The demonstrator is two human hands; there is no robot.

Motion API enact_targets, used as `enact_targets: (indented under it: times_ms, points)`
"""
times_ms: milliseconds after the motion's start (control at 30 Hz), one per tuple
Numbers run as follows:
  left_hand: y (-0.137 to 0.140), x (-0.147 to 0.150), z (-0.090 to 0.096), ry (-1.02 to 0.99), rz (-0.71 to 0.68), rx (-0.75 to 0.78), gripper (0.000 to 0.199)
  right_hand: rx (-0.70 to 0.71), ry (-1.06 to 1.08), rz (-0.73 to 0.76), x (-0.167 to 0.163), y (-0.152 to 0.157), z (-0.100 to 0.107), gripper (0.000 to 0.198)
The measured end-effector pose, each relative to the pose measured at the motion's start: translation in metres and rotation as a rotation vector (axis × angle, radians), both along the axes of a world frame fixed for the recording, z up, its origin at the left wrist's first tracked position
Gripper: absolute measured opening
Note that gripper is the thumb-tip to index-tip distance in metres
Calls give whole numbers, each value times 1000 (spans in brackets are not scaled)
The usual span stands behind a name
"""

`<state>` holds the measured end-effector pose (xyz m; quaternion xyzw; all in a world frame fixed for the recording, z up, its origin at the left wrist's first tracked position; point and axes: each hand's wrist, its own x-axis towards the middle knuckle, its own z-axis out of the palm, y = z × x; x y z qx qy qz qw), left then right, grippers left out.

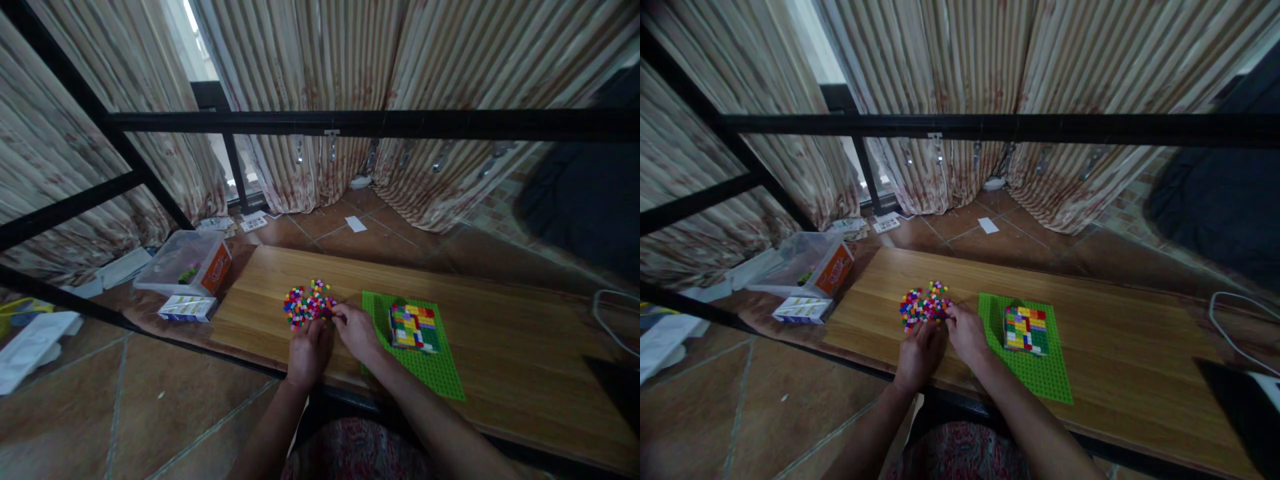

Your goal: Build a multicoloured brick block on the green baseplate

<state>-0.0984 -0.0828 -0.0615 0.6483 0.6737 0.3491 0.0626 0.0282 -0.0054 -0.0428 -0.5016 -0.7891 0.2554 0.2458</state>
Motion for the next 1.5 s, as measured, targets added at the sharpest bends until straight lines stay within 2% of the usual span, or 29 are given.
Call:
enact_targets:
  times_ms: [133, 300, 500, 633, 833, 933, 1000, 1100, 1200, 1367, 1500]
  points:
    - [-2, -1, -3, -53, -29, 69, 15, -15, -56, -55, -11, 39, 13, 25]
    - [-5, -3, -1, -92, -67, 59, 12, -68, -235, 19, -30, 75, 15, 26]
    - [-6, -2, -1, -123, -71, 51, 13, -56, -272, 43, -34, 80, 10, 19]
    - [-5, -4, -1, -114, -70, 18, 16, -42, -236, 7, -26, 65, 20, 22]
    - [-3, -7, -2, -55, -68, 22, 18, 21, 164, 33, 13, 3, 49, 24]
    - [-2, -8, -3, -35, -68, 36, 19, 26, 241, -16, 48, -23, 59, 25]
    - [-1, -9, -3, -19, -66, 47, 20, 40, 249, -105, 75, -30, 60, 24]
    - [0, -9, -3, -3, -71, 63, 20, 76, 243, -242, 112, -25, 56, 21]
    - [1, -10, -4, 10, -81, 83, 20, 96, 215, -308, 135, -12, 53, 21]
    - [2, -9, -5, 48, -61, 88, 20, 166, 194, -250, 143, 7, 44, 20]
    - [3, -9, -6, 79, -48, 96, 19, 149, 191, -242, 144, 13, 33, 17]
